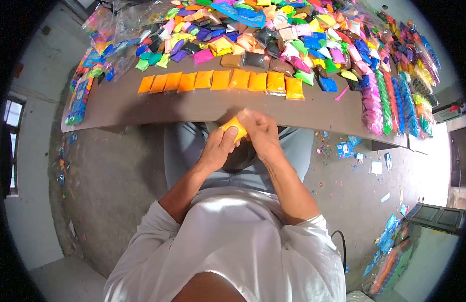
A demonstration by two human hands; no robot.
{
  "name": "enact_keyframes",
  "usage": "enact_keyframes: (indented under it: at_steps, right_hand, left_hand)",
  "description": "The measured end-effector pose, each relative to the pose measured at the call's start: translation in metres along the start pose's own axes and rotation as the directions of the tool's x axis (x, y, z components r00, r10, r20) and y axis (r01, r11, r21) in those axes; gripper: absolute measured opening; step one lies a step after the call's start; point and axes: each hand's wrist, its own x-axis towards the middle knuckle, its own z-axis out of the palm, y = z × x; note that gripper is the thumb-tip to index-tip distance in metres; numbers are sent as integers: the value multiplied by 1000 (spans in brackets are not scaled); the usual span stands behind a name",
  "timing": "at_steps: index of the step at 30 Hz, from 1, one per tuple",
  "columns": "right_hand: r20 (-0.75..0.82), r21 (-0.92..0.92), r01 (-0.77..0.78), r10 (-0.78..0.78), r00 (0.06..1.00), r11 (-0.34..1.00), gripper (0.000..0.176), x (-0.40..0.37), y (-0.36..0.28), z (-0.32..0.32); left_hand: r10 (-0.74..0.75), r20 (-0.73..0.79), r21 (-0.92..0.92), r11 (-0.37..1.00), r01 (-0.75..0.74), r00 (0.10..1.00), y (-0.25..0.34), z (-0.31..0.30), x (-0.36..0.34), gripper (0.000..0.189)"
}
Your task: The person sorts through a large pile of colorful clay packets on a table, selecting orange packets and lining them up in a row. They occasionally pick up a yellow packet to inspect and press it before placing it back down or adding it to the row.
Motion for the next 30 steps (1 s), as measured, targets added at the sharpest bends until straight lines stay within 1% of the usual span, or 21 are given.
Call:
enact_keyframes:
  at_steps: [3, 5, 6, 8, 12, 14, 15, 17, 18, 19, 20, 21, 22, 23, 25, 26, 27, 28, 29, 30]
  right_hand:
    - [-39, 2, 10, -10, 999, 1000, 27, -4, 11, -6]
    - [25, 231, 27, -34, 999, 973, 30, -12, 4, -2]
    - [20, 233, 31, -37, 999, 972, 30, -15, 5, -3]
    - [26, 133, -1, -2, 1000, 991, 32, -20, 5, -7]
    - [26, 113, 3, -6, 1000, 994, 26, -26, 1, -13]
    - [156, -91, 20, -6, 988, 996, 21, -29, -1, -19]
    - [145, -98, 30, -15, 989, 995, 21, -31, -3, -20]
    - [51, -93, 109, -105, 993, 990, 19, -34, -5, -21]
    - [-77, -289, 211, -243, 967, 934, 18, -33, -6, -28]
    - [-172, -502, 238, -365, 915, 832, 20, -30, -11, -41]
    - [-229, -690, 219, -496, 837, 689, 21, -26, -19, -58]
    - [-236, -781, 246, -636, 735, 574, 22, -23, -28, -74]
    - [-219, -859, 250, -761, 611, 447, 23, -17, -36, -89]
    - [-218, -861, 251, -765, 606, 443, 23, -8, -41, -103]
    - [-57, -946, 252, -873, 484, 202, 24, 9, -44, -127]
    - [-54, -948, 252, -876, 479, 196, 24, 13, -44, -135]
    - [6, -961, 236, -840, 542, 145, 27, 17, -44, -140]
    - [63, -970, 225, -796, 602, 93, 30, 20, -43, -145]
    - [65, -970, 226, -797, 601, 90, 30, 21, -40, -148]
    - [102, -976, 212, -753, 651, 52, 34, 22, -38, -149]
  left_hand:
    - [9, 30, -29, 1000, -8, 999, 5, 0, -5, 50]
    - [-38, 73, -110, 993, 46, 997, -6, -1, -6, 50]
    - [-37, 78, -107, 993, 45, 996, -3, 0, -7, 50]
    - [-7, 68, -109, 994, 14, 998, 6, 2, -9, 48]
    - [0, 47, -78, 997, 4, 999, 12, 8, -13, 47]
    - [-58, 66, -114, 991, 66, 996, 0, 7, -12, 47]
    - [-47, 78, -117, 992, 56, 996, 0, 9, -12, 47]
    - [-72, 7, -50, 996, 73, 997, 1, 15, -13, 42]
    - [45, -18, 38, 998, -44, 999, -3, 13, -10, 39]
    - [43, -82, 25, 999, -41, 996, -5, 13, -6, 39]
    - [31, -114, 37, 999, -27, 993, -6, 9, -5, 38]
    - [20, -148, 49, 999, -13, 989, -2, 5, -4, 37]
    - [-12, -200, 54, 998, 23, 980, -5, 2, -3, 36]
    - [-5, -197, 54, 998, 16, 980, -6, -1, -2, 36]
    - [-18, -278, 101, 994, 48, 960, -9, -7, -1, 36]
    - [10, -301, 114, 993, 26, 954, -11, -10, 0, 34]
    - [14, -301, 111, 994, 20, 954, -14, -14, 2, 34]
    - [56, -336, 144, 990, -8, 940, -17, -19, 5, 33]
    - [96, -369, 177, 984, -32, 925, -20, -22, 7, 33]
    - [106, -412, 176, 984, -36, 905, -12, -24, 8, 32]
